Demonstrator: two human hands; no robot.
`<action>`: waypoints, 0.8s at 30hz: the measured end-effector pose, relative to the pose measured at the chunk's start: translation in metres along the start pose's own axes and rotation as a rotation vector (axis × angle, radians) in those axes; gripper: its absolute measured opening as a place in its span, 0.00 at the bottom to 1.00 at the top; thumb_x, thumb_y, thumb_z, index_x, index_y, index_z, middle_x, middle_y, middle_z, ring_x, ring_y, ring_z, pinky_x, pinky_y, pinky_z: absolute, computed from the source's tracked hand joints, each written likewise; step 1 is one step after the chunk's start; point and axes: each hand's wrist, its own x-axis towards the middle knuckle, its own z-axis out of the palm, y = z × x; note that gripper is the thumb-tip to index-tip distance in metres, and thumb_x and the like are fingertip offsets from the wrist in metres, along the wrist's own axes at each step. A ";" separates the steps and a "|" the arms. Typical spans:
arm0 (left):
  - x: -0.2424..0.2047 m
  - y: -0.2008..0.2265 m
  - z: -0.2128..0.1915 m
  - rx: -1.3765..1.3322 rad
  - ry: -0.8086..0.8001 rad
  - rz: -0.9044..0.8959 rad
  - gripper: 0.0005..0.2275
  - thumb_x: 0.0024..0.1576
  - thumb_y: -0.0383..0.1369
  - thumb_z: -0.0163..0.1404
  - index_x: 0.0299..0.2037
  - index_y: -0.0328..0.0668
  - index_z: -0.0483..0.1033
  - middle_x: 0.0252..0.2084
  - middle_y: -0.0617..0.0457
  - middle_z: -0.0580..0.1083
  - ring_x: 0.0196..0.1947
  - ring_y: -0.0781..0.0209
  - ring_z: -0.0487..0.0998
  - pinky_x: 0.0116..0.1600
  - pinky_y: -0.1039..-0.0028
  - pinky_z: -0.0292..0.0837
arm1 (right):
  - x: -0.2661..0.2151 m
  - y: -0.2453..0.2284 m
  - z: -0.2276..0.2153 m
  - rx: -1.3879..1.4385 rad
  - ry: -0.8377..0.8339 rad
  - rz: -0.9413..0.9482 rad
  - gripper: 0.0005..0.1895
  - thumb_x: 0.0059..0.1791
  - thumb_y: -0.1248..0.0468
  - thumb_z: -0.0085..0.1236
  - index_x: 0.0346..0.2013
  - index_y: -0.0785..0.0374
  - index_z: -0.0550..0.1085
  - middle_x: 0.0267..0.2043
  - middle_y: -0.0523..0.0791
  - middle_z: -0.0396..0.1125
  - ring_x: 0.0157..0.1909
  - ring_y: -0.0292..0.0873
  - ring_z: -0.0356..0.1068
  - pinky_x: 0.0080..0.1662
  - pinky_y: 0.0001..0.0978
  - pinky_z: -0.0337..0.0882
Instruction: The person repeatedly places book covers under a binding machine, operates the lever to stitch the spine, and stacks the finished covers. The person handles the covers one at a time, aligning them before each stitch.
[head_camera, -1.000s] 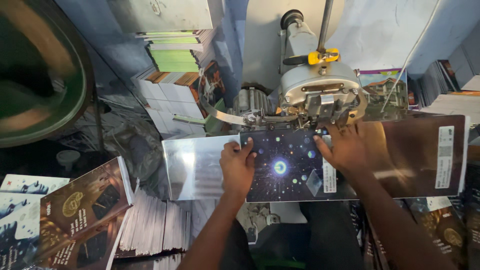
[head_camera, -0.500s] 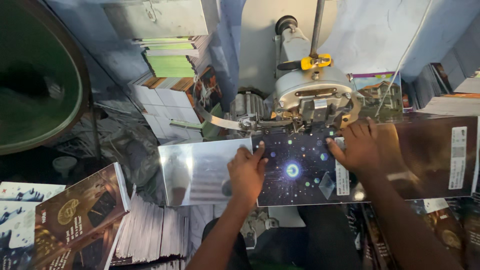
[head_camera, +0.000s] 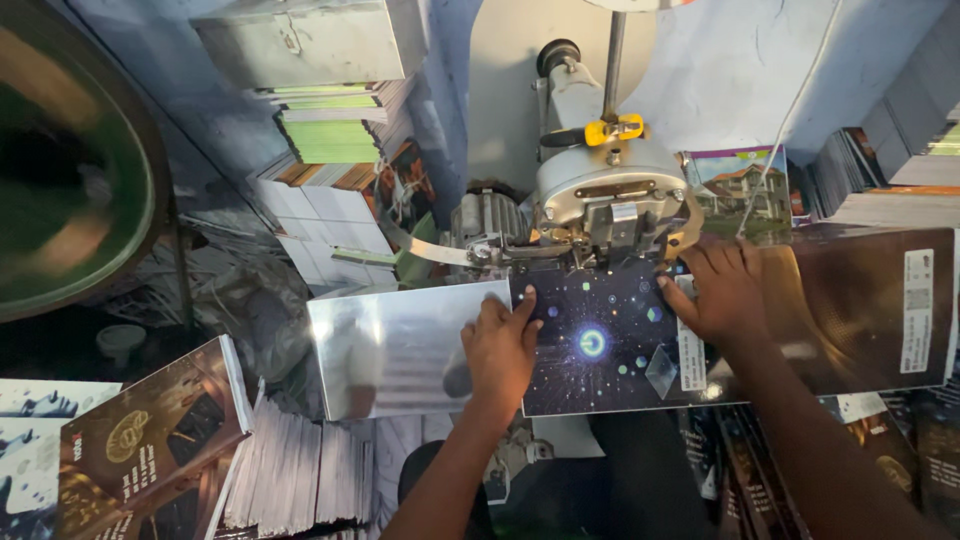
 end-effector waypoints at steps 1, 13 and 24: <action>0.001 0.000 0.000 -0.004 -0.003 -0.007 0.19 0.54 0.36 0.59 0.57 0.54 0.79 0.39 0.51 0.68 0.40 0.54 0.73 0.49 0.57 0.62 | 0.000 0.000 -0.001 0.007 -0.023 0.015 0.27 0.51 0.46 0.54 0.53 0.65 0.74 0.56 0.54 0.67 0.64 0.54 0.64 0.73 0.54 0.51; 0.000 0.007 -0.003 -0.055 0.039 -0.006 0.18 0.54 0.33 0.59 0.56 0.53 0.81 0.38 0.45 0.69 0.35 0.45 0.73 0.40 0.58 0.70 | 0.012 -0.028 -0.003 -0.158 -0.176 0.156 0.29 0.51 0.41 0.54 0.51 0.63 0.75 0.57 0.52 0.68 0.65 0.50 0.63 0.75 0.56 0.42; -0.008 0.003 0.003 -0.184 0.145 0.090 0.22 0.51 0.32 0.62 0.58 0.49 0.79 0.40 0.48 0.71 0.35 0.47 0.74 0.40 0.59 0.70 | 0.017 -0.060 0.011 0.026 -0.113 0.003 0.27 0.48 0.45 0.54 0.53 0.60 0.75 0.55 0.53 0.71 0.59 0.54 0.66 0.69 0.54 0.50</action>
